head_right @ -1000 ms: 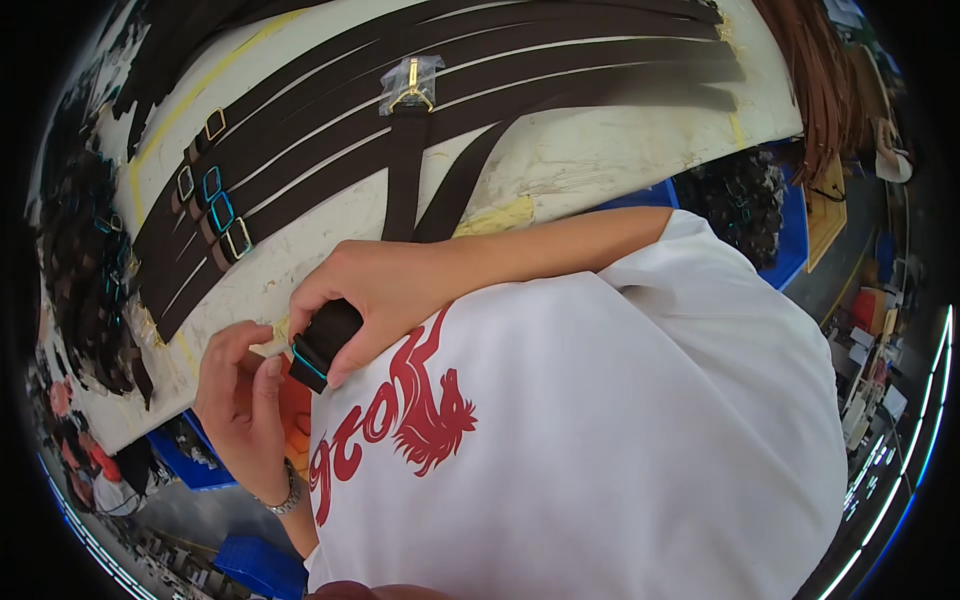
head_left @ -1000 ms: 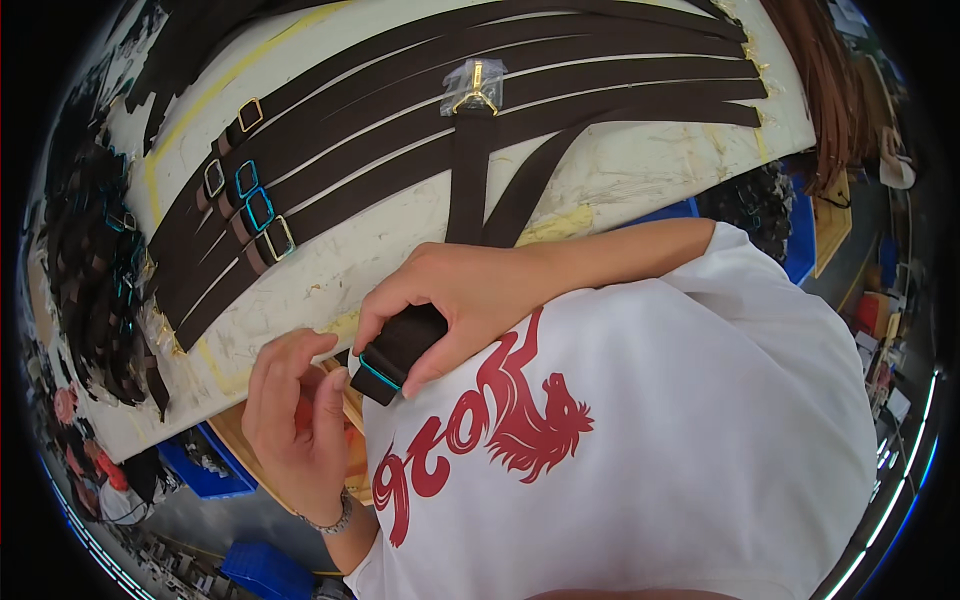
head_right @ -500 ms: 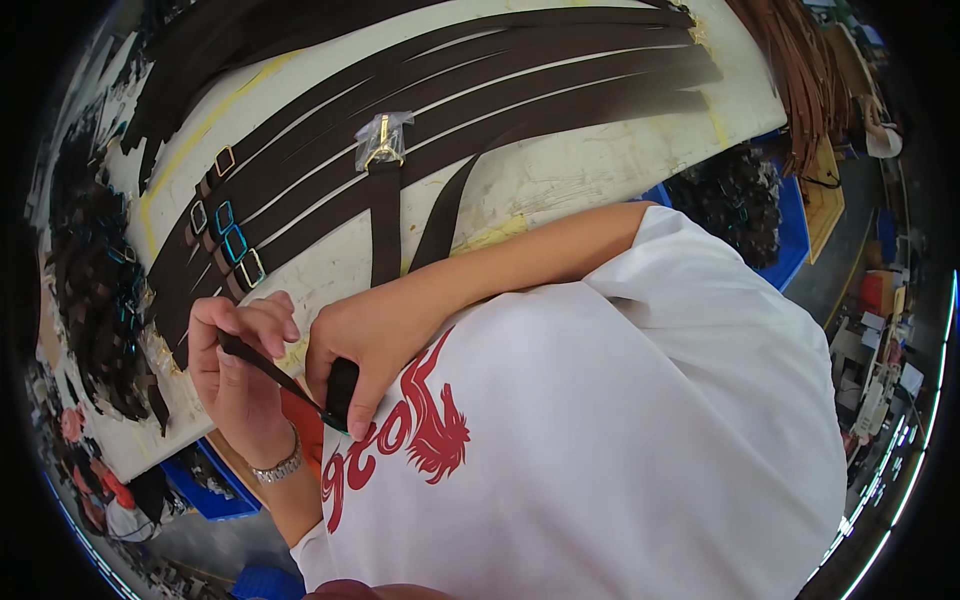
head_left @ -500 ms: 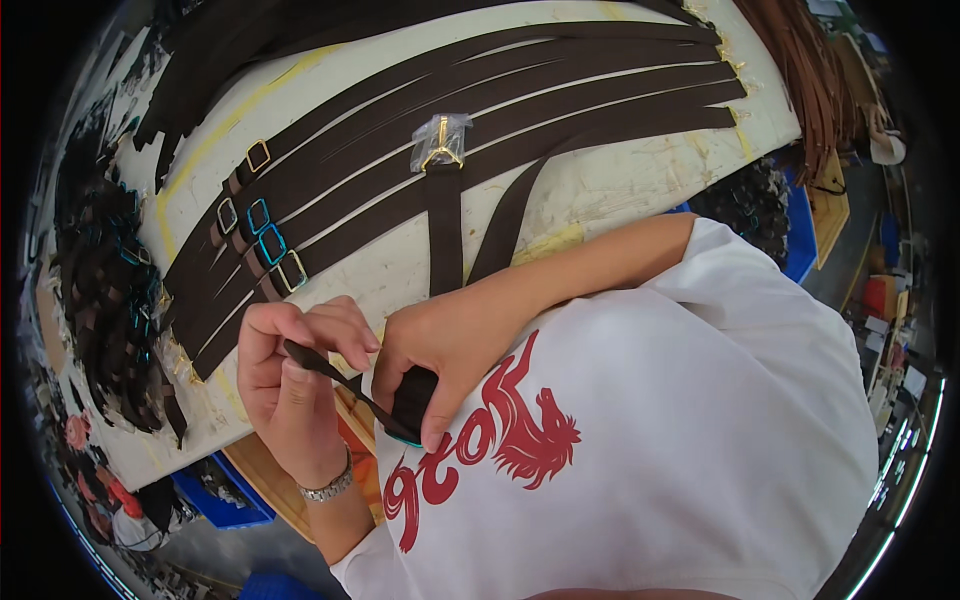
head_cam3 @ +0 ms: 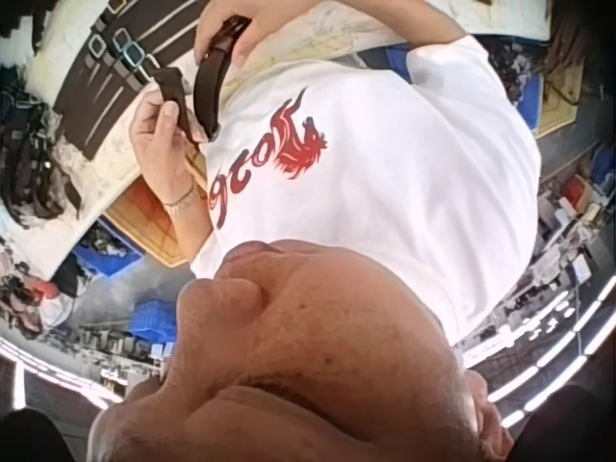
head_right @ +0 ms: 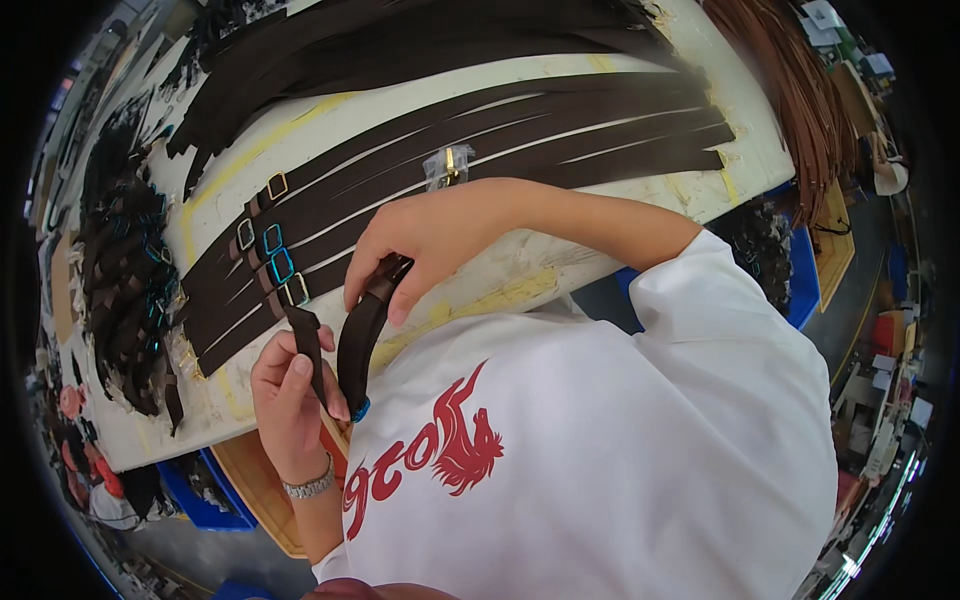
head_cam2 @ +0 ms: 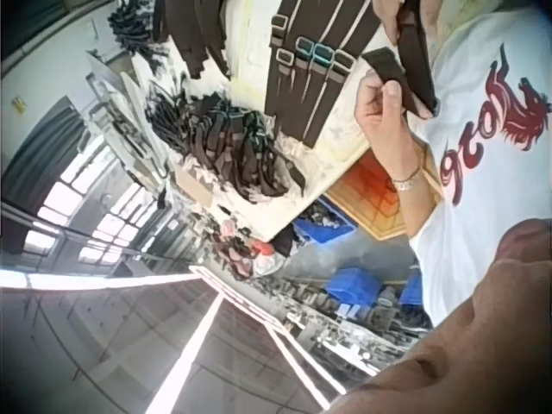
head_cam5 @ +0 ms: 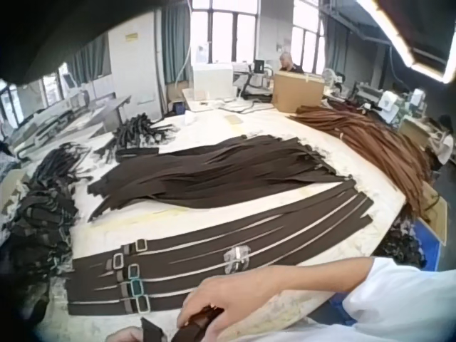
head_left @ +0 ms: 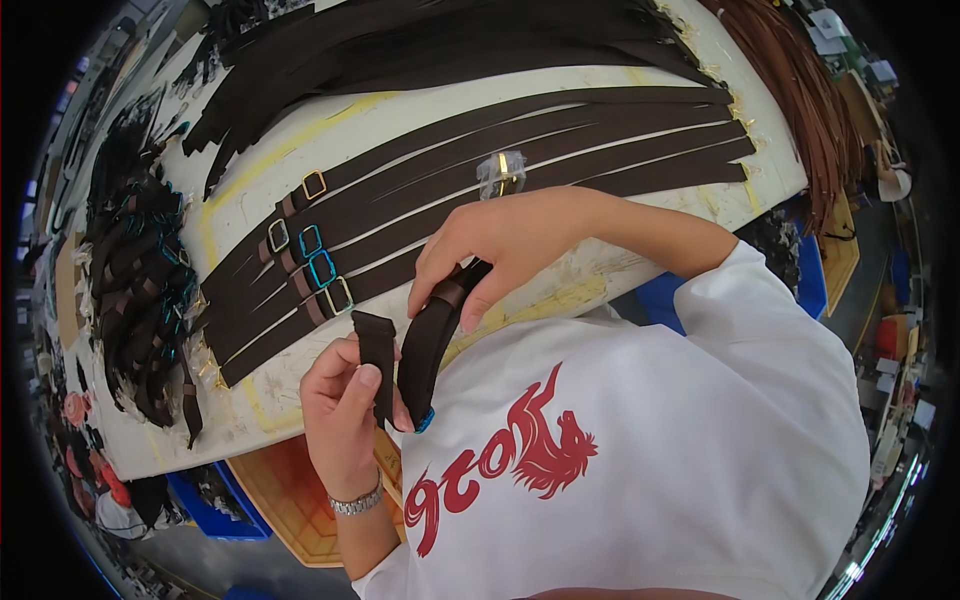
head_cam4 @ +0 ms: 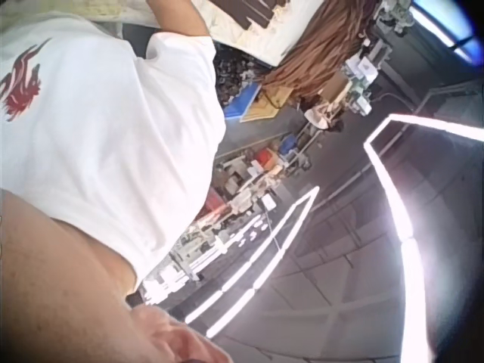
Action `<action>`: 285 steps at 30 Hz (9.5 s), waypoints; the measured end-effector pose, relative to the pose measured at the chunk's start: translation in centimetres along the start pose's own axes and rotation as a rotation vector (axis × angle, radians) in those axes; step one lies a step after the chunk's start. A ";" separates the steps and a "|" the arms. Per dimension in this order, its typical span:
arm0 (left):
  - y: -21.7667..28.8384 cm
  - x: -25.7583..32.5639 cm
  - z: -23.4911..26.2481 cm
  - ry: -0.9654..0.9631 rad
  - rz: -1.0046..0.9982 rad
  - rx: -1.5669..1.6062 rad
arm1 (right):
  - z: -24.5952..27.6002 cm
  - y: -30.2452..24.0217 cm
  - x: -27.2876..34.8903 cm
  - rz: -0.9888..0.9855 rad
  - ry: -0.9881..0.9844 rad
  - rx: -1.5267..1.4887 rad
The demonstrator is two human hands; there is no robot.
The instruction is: The person assembles brown leather belts by threading the strap through metal buckles. They repeatedly pick up a belt and a buckle, thread the leather through the buckle frame, and place the finished assembly on the table. The process is repeated for multiple units throughout the clip.
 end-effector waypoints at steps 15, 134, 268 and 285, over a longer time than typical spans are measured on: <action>-1.3 -2.0 -1.3 0.135 -0.100 -0.047 | 2.2 -2.7 -2.8 0.004 0.230 0.356; 3.8 0.6 -0.3 -0.037 -0.714 -1.446 | -7.2 -3.4 -2.7 -0.256 0.073 -0.602; 7.3 5.4 22.2 0.340 -0.129 -1.463 | 6.3 -0.8 25.3 -0.649 0.715 -0.191; 1.8 -1.2 20.2 0.502 -0.624 -2.016 | 3.8 11.1 47.8 -0.911 1.527 1.339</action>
Point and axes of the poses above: each hand's wrist, its own x-axis away from the middle knuckle, its own z-axis out of the back of the hand, y = z × x, the point moved 2 cm from there along -x, towards the middle knuckle, and after that the axes turned 1 degree about -x, right-handed, at the moved point
